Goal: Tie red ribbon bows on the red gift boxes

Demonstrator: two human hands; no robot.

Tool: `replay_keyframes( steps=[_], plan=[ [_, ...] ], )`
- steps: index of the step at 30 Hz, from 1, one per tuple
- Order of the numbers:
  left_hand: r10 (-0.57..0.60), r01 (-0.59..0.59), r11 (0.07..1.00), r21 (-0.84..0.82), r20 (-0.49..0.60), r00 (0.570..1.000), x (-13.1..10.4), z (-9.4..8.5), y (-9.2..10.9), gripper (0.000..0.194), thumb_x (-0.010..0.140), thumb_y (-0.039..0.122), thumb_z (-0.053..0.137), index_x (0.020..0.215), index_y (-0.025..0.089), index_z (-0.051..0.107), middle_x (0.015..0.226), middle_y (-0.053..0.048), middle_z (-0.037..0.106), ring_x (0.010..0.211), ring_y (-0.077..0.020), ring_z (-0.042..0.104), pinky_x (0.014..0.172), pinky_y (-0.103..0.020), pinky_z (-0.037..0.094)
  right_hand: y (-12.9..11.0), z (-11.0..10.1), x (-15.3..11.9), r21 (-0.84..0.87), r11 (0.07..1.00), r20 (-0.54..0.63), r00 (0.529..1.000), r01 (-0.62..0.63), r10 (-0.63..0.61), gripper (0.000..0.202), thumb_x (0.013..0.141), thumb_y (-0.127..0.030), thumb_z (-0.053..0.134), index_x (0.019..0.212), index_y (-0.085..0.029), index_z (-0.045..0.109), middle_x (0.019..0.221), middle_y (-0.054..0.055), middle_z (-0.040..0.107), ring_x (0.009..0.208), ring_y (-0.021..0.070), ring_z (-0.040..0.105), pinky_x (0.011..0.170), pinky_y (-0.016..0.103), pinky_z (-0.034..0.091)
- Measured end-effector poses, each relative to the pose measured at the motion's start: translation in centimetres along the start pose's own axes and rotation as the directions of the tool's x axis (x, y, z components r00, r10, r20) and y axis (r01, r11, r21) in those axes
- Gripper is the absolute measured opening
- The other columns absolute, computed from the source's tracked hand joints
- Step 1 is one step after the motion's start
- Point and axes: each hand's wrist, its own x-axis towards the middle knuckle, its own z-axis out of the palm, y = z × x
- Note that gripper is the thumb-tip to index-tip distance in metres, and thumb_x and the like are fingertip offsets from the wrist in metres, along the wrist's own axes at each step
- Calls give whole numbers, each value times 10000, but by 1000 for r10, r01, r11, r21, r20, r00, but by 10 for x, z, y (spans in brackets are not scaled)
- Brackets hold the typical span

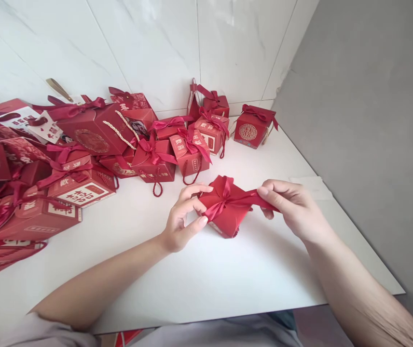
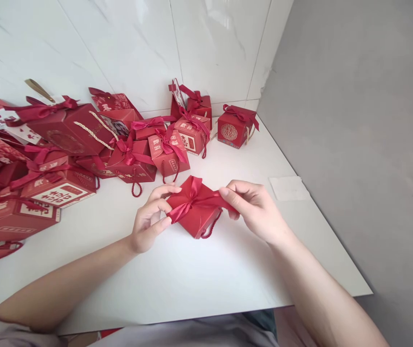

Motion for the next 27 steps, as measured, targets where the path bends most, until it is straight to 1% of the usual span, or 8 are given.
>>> replay_keyframes(
  steps=[3,5,6,8,11,14,20,27],
  plan=[
    [-38,39,998,-42,29,999,0,0,0,158,889,322,602,786,201,602,1341,-122,552,1382,-329,396,1164,-605,297,5,0,4,-41,999,-107,994,27,-31,335,910,-490,612,757,-197,669,751,26,609,641,136,554,595,264,471],
    [-76,80,992,-95,48,996,0,-1,-1,169,894,338,597,791,203,608,1344,-121,555,1369,-330,416,1157,-613,305,6,2,6,-7,1000,-104,994,29,-30,306,896,-489,630,813,-201,691,885,51,634,739,160,603,669,280,524],
    [-87,93,989,-117,61,994,0,-1,-1,176,898,346,592,796,203,614,1347,-121,553,1364,-330,424,1155,-616,306,6,2,7,24,999,-87,996,24,-22,301,892,-488,634,816,-202,688,901,52,632,765,167,612,700,289,537],
    [-86,97,987,-126,89,992,2,-2,-1,194,895,372,598,802,204,630,1358,-123,544,1365,-335,423,1161,-623,287,4,2,6,53,999,-48,999,1,1,322,896,-495,625,766,-202,658,816,32,606,727,158,591,689,285,530],
    [-65,76,993,-86,116,991,6,-3,1,214,860,408,651,789,206,656,1363,-129,541,1370,-347,415,1160,-623,290,1,2,3,19,999,25,999,-37,37,369,869,-506,655,680,-197,588,672,-6,538,614,128,517,577,254,465],
    [-85,92,994,-62,118,989,10,-4,4,197,852,376,677,749,208,685,1335,-126,557,1301,-334,495,1137,-602,341,2,2,1,15,999,70,997,-41,40,355,794,-477,750,672,-193,575,662,-12,555,604,125,518,550,248,438],
    [-123,141,982,-124,147,982,11,-6,4,171,876,328,657,771,226,745,1326,-110,568,1289,-312,519,1133,-556,380,1,2,2,-9,1000,74,997,-3,4,265,826,-440,731,733,-199,671,732,12,607,657,138,545,599,258,452],
    [-161,187,963,-193,145,976,9,-7,-4,266,904,378,609,733,202,712,1341,-122,557,1332,-325,482,1115,-545,406,0,3,2,-61,996,10,998,59,-58,308,862,-464,682,699,-203,679,751,33,596,678,157,543,594,279,448]
  ],
)
